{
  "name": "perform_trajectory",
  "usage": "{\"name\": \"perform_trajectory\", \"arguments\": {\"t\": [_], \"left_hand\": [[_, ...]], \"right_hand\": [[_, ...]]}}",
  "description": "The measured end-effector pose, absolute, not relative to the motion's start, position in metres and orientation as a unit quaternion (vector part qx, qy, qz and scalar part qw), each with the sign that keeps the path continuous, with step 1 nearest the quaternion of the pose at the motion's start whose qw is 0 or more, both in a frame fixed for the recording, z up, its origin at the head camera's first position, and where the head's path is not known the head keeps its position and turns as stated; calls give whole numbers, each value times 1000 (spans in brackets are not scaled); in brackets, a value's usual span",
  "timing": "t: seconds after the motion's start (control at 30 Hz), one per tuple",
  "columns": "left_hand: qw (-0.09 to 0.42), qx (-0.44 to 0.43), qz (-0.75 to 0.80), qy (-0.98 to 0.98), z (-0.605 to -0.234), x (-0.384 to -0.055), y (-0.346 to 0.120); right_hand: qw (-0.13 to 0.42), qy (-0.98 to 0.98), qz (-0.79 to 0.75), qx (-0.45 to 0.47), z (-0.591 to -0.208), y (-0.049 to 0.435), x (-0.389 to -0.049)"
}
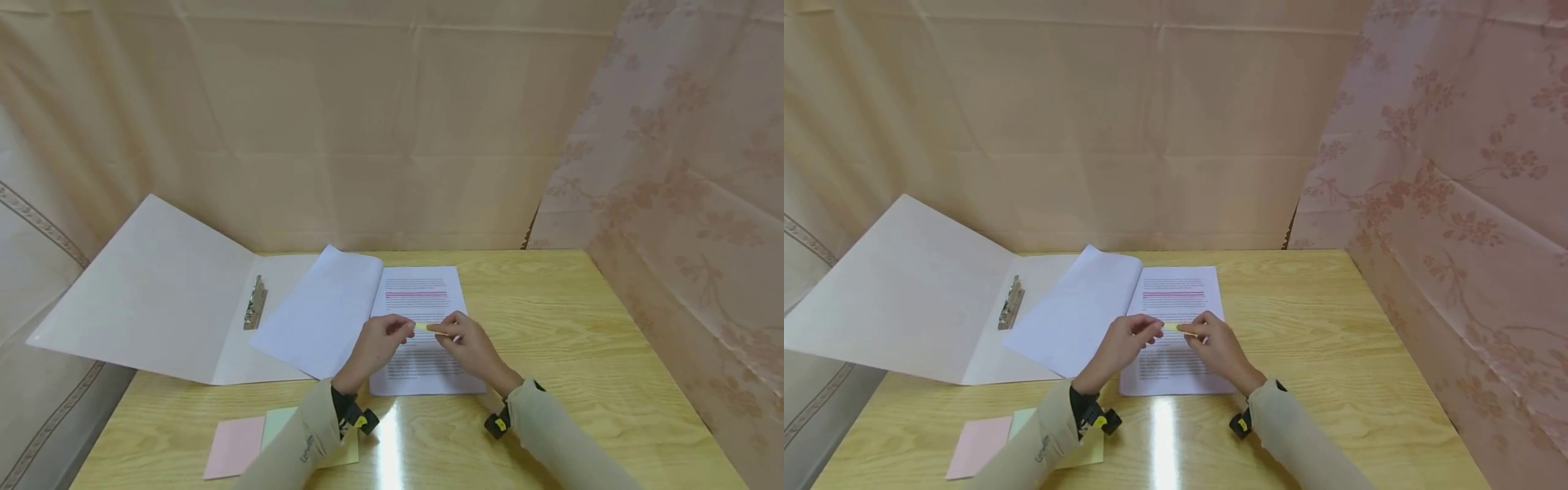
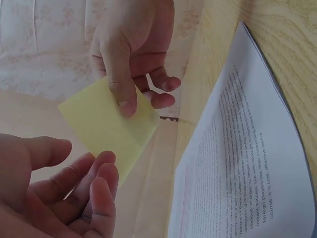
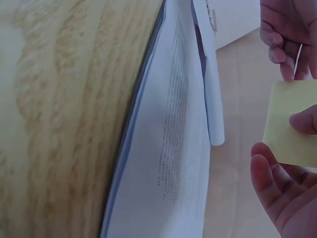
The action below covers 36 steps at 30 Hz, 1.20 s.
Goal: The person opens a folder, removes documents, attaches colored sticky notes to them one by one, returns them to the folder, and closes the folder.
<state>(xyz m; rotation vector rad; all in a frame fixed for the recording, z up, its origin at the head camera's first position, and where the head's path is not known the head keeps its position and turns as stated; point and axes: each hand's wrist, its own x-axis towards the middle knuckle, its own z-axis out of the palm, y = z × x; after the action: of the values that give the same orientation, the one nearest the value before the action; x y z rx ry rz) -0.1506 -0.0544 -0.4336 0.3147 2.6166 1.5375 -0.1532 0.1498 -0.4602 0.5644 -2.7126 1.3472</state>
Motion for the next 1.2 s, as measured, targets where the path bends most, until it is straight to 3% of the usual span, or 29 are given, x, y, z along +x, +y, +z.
{"name": "perform_trajectory", "arguments": {"t": [0.47, 0.8, 1.2], "left_hand": [[69, 72, 471, 877, -439, -162, -61], [60, 71, 472, 877, -450, -182, -60], [35, 61, 413, 908, -464, -203, -48]], "right_hand": [[-24, -859, 459, 225, -464, 156, -159], [-24, -865, 440, 240, -461, 158, -182], [-79, -907, 358, 209, -463, 151, -207]]}}
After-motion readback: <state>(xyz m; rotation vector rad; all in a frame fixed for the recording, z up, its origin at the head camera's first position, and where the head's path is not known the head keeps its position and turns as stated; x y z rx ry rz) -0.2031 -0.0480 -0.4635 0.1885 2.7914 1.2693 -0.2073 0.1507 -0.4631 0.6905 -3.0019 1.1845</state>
